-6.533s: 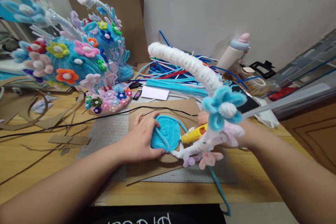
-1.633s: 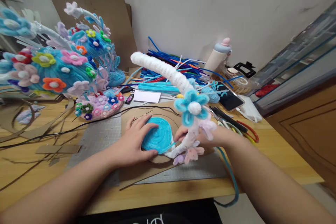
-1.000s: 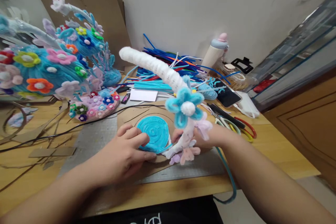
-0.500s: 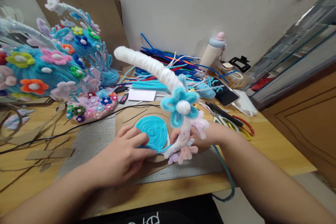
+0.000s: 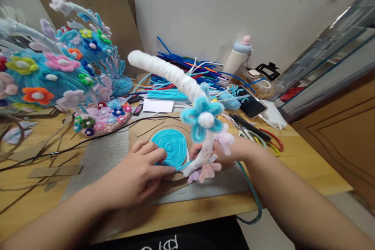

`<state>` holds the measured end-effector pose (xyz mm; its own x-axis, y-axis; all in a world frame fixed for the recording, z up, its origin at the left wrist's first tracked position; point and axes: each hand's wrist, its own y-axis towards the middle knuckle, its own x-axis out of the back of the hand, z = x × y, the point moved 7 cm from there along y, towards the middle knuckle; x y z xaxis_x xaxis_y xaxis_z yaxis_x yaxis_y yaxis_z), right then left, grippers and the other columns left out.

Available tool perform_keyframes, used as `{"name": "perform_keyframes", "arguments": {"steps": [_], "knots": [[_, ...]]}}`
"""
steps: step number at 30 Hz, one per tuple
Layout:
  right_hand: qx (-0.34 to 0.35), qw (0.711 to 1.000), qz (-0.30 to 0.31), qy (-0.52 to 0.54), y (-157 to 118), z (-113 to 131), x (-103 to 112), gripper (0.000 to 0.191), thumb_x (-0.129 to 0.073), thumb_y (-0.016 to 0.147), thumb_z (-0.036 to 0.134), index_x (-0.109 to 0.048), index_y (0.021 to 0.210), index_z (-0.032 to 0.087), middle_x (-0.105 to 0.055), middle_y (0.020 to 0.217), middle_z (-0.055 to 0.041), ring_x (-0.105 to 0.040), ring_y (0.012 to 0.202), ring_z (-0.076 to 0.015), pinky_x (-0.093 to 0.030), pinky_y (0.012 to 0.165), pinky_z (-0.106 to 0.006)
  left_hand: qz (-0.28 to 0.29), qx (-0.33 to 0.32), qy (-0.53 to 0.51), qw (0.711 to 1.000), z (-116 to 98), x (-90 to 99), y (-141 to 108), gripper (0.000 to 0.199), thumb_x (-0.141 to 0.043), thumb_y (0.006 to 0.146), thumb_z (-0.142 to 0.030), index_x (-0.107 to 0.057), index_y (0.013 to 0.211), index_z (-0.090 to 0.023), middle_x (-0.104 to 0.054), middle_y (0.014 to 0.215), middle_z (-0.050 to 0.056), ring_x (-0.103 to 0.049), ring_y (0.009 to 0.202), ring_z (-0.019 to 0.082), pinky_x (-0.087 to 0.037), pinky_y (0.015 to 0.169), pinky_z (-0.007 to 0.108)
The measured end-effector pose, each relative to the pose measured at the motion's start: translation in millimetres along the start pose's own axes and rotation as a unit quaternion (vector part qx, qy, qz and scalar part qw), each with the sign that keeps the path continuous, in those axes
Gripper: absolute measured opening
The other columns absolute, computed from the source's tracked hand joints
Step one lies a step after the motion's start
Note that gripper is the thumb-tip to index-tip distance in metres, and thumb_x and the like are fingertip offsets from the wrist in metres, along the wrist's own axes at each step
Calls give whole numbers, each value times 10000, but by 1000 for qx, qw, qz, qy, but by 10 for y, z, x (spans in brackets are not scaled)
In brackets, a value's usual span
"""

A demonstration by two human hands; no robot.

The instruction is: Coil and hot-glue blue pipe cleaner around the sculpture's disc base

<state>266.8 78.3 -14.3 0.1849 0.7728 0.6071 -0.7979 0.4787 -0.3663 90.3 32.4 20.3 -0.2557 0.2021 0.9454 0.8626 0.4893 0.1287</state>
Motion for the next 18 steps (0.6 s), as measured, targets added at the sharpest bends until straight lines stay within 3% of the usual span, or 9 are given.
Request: {"name": "perform_keyframes", "arguments": {"steps": [12, 18], "knots": [[23, 999, 23, 13, 43, -49, 20, 417, -634, 797, 427, -662, 1130, 178, -683, 1090, -61, -631, 989, -208, -477, 904, -302, -6, 55, -42, 998, -6, -29, 3, 250, -505, 868, -211, -680, 1014, -312, -531, 871, 12, -472, 903, 214, -289, 858, 418], [35, 999, 13, 7, 58, 71, 12, 388, -636, 815, 395, -665, 1124, 161, -679, 1083, -73, -618, 981, -208, -466, 895, -281, -8, 72, -62, 995, 2, -18, -7, 246, -513, 866, -210, -706, 982, -310, -526, 830, 18, -474, 876, 215, -297, 857, 428]]}}
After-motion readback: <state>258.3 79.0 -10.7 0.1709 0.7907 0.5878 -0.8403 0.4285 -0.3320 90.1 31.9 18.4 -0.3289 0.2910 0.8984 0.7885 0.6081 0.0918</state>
